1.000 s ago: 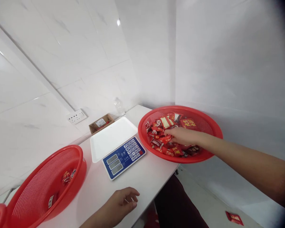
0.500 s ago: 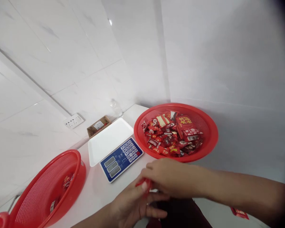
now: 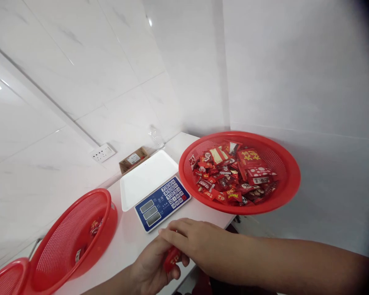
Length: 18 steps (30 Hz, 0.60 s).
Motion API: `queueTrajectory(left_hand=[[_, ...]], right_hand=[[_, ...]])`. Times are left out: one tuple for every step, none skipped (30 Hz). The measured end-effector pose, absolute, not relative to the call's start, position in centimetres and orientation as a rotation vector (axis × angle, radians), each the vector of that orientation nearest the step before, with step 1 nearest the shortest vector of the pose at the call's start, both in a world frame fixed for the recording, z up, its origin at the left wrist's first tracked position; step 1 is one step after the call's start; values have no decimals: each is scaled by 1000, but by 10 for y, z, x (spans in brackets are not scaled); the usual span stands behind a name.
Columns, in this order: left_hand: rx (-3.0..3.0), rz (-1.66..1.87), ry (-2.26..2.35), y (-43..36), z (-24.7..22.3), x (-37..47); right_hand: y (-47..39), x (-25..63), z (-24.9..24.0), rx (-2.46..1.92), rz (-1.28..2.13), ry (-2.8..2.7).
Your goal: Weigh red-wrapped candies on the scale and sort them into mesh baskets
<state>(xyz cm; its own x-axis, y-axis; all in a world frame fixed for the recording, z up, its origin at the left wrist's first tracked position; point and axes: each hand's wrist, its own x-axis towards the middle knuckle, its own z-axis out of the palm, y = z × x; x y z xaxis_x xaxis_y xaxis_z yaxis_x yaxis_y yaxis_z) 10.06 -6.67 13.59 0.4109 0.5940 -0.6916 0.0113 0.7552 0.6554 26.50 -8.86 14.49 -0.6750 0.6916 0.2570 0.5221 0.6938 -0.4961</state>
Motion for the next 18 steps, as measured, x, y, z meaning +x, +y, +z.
queueTrajectory(left_hand=[[639, 404, 1131, -64, 138, 99], [641, 408, 1146, -63, 140, 99], [648, 410, 1149, -61, 142, 98], [661, 406, 1143, -59, 144, 98], [680, 398, 1132, -58, 147, 98], [705, 389, 1122, -56, 150, 98], [737, 381, 1113, -53, 153, 99], [776, 380, 1103, -49, 157, 98], [822, 392, 1092, -44, 162, 98], [874, 416, 1083, -37, 166, 96], [929, 445, 1075, -28, 171, 94], [985, 473, 1068, -17, 175, 92], [1047, 500, 1071, -5, 178, 89], [1124, 522, 1089, 8, 180, 86], [1216, 545, 1124, 23, 180, 83], [1321, 567, 1178, 38, 180, 80], [1436, 590, 1249, 53, 178, 76], [1495, 614, 1299, 68, 175, 73]], right_hand=[[-87, 263, 144, -930, 518, -2476], [-85, 261, 142, -930, 483, -2480], [-84, 259, 141, -941, 438, -2485], [-82, 258, 139, -955, 398, -2490], [-81, 256, 137, -971, 368, -2493], [-80, 256, 136, -981, 346, -2492], [-79, 256, 134, -989, 331, -2484], [-80, 257, 134, -996, 324, -2469], [-80, 260, 133, -1008, 327, -2449], [-82, 264, 132, -1028, 336, -2419], [-84, 270, 130, -1059, 354, -2381], [-86, 277, 128, -1098, 378, -2330], [-89, 286, 125, -1144, 405, -2270], [-92, 296, 121, -1187, 428, -2206], [-95, 306, 116, -1236, 431, -2131], [-99, 318, 110, -1299, 425, -2063], [-104, 330, 103, -1370, 399, -1985], [-109, 342, 95, -1443, 358, -1897]])
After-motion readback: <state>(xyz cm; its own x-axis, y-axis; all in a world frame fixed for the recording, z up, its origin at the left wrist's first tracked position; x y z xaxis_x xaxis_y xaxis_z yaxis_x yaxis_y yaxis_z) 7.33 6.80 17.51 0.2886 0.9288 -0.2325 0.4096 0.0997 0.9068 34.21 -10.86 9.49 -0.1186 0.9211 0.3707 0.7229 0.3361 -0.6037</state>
